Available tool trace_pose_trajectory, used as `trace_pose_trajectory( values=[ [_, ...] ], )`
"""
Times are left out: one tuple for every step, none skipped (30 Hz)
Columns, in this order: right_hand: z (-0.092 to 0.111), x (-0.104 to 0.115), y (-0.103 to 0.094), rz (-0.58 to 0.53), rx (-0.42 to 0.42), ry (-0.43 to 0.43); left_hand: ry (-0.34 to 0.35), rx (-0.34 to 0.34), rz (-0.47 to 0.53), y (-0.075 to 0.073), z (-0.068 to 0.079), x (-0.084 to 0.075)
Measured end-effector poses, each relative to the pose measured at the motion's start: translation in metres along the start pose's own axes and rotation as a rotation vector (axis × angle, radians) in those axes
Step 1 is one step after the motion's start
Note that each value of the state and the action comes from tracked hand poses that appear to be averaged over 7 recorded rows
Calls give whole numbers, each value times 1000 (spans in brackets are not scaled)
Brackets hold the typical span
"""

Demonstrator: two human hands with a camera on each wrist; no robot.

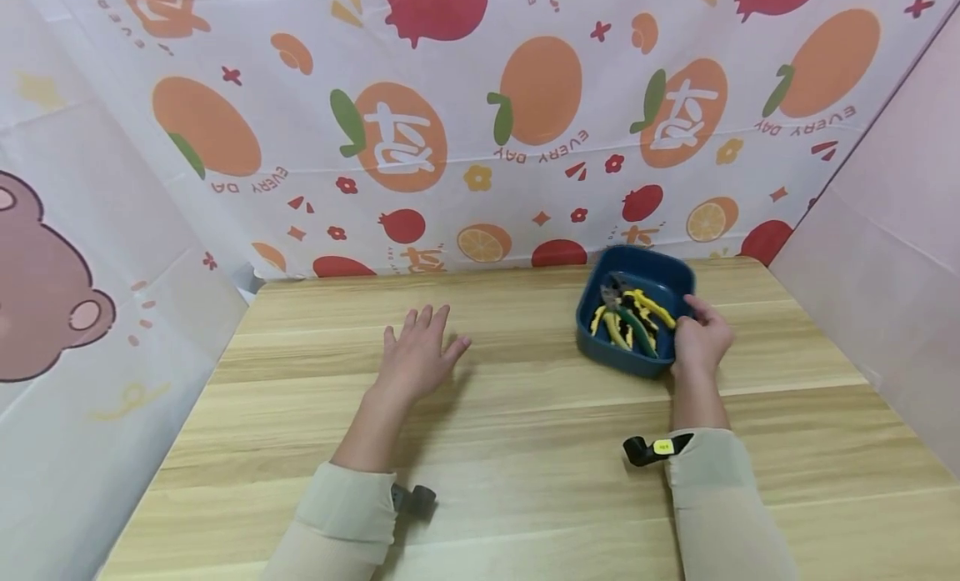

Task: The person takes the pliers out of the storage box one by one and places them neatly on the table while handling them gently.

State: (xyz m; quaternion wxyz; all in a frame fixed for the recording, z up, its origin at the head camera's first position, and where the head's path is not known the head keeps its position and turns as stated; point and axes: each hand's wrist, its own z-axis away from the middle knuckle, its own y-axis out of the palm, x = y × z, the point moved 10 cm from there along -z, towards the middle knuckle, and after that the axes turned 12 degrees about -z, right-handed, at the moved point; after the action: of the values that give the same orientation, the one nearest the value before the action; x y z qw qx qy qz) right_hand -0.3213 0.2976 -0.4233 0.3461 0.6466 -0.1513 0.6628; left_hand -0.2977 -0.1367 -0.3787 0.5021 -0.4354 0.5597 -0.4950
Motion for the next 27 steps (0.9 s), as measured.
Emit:
trace_pose_trajectory(
  values=[
    [3, 0, 6, 32, 27, -19, -2, -1, 4, 0, 0, 0],
    [7, -2, 14, 65, 57, -34, -4, -3, 6, 0, 0, 0],
    [11, -3, 22, 93, 92, -44, -6, -4, 8, -1, 1, 1],
    [16, -4, 30, 118, 125, -57, -8, -7, 8, -1, 1, 1],
    [21, -6, 38, 147, 157, -72, -10, -7, 10, -2, 1, 1],
    [26, -7, 46, 163, 187, -88, -10, -8, 9, -2, 1, 1],
    [32, -9, 53, 181, 215, -94, -13, -9, 12, -2, 1, 2],
    [38, -11, 61, 194, 243, -101, -14, -11, 16, -3, 1, 2],
    [45, -12, 69, 206, 272, -107, -15, -11, 17, -3, 0, 2],
    [52, -14, 76, 217, 302, -112, -14, -10, 19, -3, 0, 2],
    [59, -16, 84, 230, 332, -120, -13, -11, 26, -3, -1, 3],
    [66, -18, 92, 240, 362, -127, -12, -8, 31, -3, -1, 3],
    [74, -19, 100, 249, 394, -139, -14, -5, 38, -3, -2, 4],
    [81, -21, 107, 253, 422, -153, -14, 0, 43, -3, -2, 4],
    [89, -22, 114, 266, 449, -170, -16, 6, 48, -3, -3, 5],
    [97, -23, 121, 277, 475, -190, -17, 9, 53, -3, -3, 6],
    [104, -23, 128, 289, 496, -215, -21, 11, 60, -3, -3, 7],
    [112, -24, 134, 296, 517, -238, -22, 15, 66, -4, -3, 8],
    [120, -23, 139, 304, 536, -263, -23, 16, 73, -4, -3, 9],
    [128, -23, 144, 308, 553, -287, -22, 19, 79, -4, -4, 9],
    [135, -22, 150, 314, 570, -319, -22, 21, 88, -5, -4, 10],
    [142, -22, 154, 318, 585, -343, -18, 25, 94, -5, -4, 10],
    [149, -22, 159, 326, 602, -361, -19, 29, 100, -4, -4, 11],
    [155, -24, 163, 335, 617, -370, -18, 33, 106, -3, -3, 13],
    [160, -25, 168, 348, 632, -376, -19, 37, 111, -3, -3, 15],
    [165, -28, 173, 363, 644, -378, -19, 37, 114, -3, -3, 18],
    [170, -30, 178, 385, 654, -376, -17, 35, 117, -3, -1, 21]
  ],
)
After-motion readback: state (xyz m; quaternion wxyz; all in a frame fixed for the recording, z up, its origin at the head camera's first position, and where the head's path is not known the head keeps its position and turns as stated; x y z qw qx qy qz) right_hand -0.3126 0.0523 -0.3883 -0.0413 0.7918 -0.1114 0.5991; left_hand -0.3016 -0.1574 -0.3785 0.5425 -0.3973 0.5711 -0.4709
